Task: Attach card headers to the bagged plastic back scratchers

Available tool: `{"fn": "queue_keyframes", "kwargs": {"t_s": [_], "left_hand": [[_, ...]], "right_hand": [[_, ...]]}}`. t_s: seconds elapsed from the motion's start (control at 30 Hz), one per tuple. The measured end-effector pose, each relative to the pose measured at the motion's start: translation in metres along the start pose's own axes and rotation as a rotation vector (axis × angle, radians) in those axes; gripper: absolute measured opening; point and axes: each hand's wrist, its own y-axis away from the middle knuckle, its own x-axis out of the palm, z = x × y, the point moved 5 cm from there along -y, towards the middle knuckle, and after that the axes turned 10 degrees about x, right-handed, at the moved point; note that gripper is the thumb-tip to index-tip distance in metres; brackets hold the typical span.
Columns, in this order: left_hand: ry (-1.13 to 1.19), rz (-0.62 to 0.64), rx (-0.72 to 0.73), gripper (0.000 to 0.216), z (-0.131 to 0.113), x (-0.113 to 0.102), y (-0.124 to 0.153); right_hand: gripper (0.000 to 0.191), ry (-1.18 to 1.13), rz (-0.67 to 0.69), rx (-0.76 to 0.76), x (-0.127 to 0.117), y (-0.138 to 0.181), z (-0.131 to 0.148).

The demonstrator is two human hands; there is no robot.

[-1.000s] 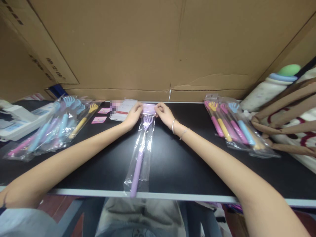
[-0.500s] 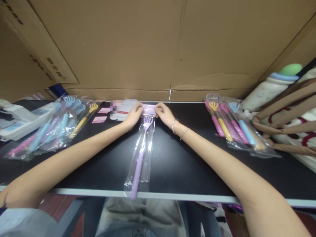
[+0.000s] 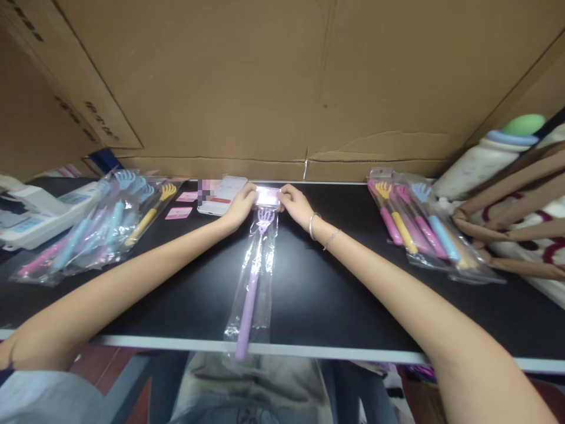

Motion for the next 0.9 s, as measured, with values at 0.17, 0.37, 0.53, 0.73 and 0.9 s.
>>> {"fn": "queue_keyframes", "kwargs": {"t_s": [0.17, 0.37, 0.53, 0.73, 0.9], "left_hand": [[-0.013, 0.002, 0.001, 0.008, 0.0021, 0.0, -0.0011], [-0.014, -0.001, 0.004, 0.009, 0.0037, -0.0004, -0.0016], [-0.026, 0.002, 0.012, 0.01, 0.0044, -0.0007, -0.0017], [-0.031, -0.001, 0.007, 0.011, 0.0037, -0.0008, -0.0022], [-0.012, 0.006, 0.004, 0.011, 0.0008, 0.0003, -0.0006]], "right_hand": [[0.027, 0.0, 0.002, 0.002, 0.0, -0.002, -0.0015], [0.027, -0.002, 0.001, -0.004, -0.0004, -0.0023, -0.0017], [0.028, 0.005, -0.006, -0.003, 0.0, -0.002, -0.0011], [0.03, 0.009, -0.014, 0.002, 0.0006, -0.0017, 0.0003], [0.031, 0.016, -0.018, 0.002, 0.0007, -0.0009, 0.0009]]}}
